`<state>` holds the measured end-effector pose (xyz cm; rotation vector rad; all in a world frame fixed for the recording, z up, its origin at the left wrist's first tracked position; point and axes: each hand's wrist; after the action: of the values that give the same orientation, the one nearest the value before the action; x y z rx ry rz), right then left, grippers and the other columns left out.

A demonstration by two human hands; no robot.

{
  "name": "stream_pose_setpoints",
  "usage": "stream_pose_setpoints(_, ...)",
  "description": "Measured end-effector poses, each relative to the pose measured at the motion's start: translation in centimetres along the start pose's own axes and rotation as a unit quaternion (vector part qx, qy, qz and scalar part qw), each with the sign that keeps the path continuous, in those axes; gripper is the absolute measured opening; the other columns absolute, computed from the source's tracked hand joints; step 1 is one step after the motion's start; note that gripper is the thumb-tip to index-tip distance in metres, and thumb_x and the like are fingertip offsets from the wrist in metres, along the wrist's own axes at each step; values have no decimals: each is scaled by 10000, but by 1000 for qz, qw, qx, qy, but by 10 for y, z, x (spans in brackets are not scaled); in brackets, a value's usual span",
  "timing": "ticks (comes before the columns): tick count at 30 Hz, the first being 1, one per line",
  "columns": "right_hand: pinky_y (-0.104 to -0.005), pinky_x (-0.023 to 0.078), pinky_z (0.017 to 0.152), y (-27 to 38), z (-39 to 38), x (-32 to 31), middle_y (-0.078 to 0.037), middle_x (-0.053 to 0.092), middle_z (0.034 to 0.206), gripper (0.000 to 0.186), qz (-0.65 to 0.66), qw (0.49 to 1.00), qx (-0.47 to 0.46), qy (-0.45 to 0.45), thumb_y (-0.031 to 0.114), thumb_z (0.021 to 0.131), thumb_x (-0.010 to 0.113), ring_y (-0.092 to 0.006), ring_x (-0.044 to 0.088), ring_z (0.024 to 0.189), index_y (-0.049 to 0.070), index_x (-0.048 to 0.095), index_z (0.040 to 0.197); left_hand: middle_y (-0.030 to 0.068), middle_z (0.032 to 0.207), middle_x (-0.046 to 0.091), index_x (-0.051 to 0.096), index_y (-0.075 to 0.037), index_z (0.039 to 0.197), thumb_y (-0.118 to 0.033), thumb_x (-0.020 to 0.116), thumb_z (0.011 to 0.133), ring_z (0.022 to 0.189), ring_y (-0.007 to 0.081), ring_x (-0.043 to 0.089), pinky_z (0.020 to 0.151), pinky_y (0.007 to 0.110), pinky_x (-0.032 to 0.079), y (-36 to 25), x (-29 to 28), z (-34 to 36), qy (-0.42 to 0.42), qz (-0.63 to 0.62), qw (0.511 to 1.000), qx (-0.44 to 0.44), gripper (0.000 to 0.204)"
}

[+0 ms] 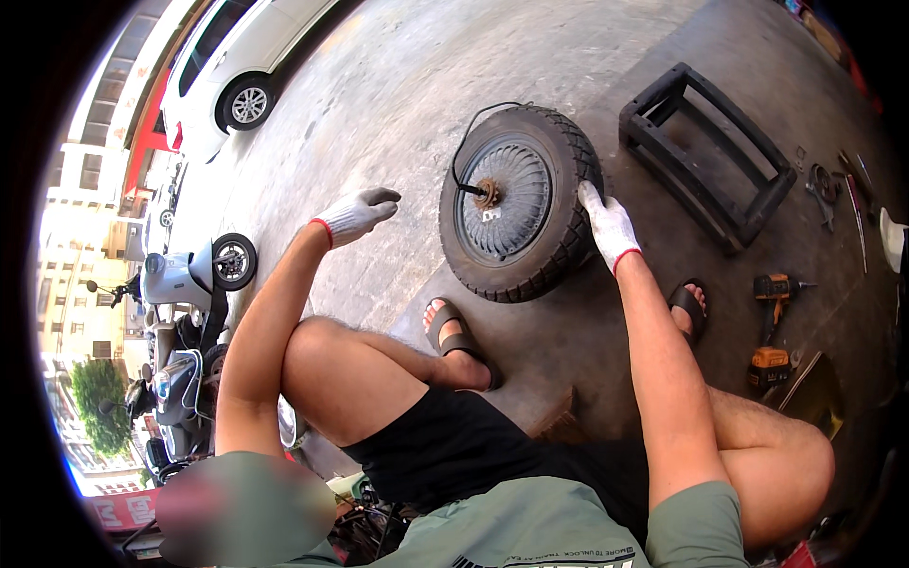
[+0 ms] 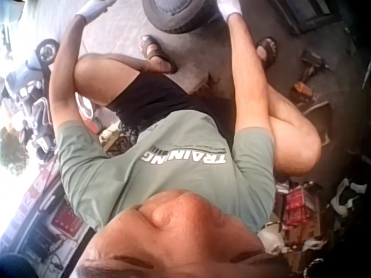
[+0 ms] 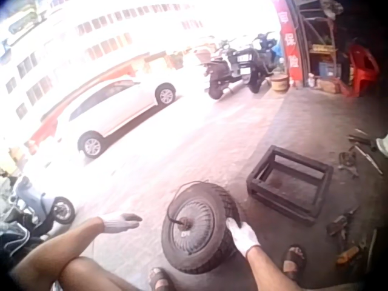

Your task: The person sits on the floor and handles an electric scooter hub motor wheel, rotating it and handling various wooden blocks and a black metal frame.

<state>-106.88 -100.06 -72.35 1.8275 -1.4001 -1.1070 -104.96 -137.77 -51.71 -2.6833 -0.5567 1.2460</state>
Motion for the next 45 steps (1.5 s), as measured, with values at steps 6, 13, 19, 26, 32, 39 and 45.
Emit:
stream_pose_setpoints(6,-396,343,1135,-15,11,5,-339,457,1448,1043,31,999,-18,-1,733,865,534,-398,433,1390,-138,413,1426,87,1276,640,537,-70,1411,-340,525,1008,1036,172,607,873,328,507,0,0,0,-2,12,1000,0,485)
stream_pose_setpoints(13,-403,395,1079,-12,4,7,-322,556,1354,926,82,996,-31,4,681,897,554,-394,522,1299,-132,510,1340,78,1344,611,532,-72,1412,-349,532,1009,1064,178,596,908,332,507,11,-1,0,-9,-6,1000,20,489)
stream_pose_setpoints(19,-397,401,1068,-6,-7,5,-290,577,1343,895,106,994,-30,11,669,910,556,-362,541,1276,-119,524,1333,95,1331,616,532,-65,1410,-356,534,1003,1069,197,604,903,338,510,14,-1,-2,-7,-21,1000,21,500)
stream_pose_setpoints(26,-392,414,1053,-3,-10,8,-270,600,1314,860,111,993,-29,7,659,920,556,-349,561,1242,-102,540,1321,108,1313,624,543,-52,1397,-358,531,999,1038,202,613,876,338,519,20,1,-7,-21,-11,999,30,502)
stream_pose_setpoints(32,-371,391,1076,-9,-5,4,-236,575,1360,851,118,992,-27,19,628,947,544,-310,536,1263,-115,503,1360,110,1320,621,543,-52,1396,-357,530,1000,1041,201,613,867,342,521,21,2,-6,-23,-6,999,35,500)
stream_pose_setpoints(39,-359,377,1091,4,-18,4,-212,560,1389,839,117,993,-13,22,606,961,544,-287,521,1277,-119,487,1380,104,1316,624,543,-51,1398,-357,530,1000,1040,195,612,862,337,523,26,1,-12,-26,-13,999,34,502)
stream_pose_setpoints(45,-359,362,1101,-4,-9,5,-208,558,1394,844,121,992,-20,24,624,963,522,-293,509,1295,-108,496,1381,100,1319,623,537,-50,1403,-357,526,1003,1036,190,611,859,335,522,28,2,-12,-29,-16,999,33,505)
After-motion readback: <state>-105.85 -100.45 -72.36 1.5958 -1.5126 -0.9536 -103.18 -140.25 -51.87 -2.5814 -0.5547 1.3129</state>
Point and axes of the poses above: each hand's wrist, its own z-axis towards the middle knuckle, its own x-axis out of the palm, y = z × x
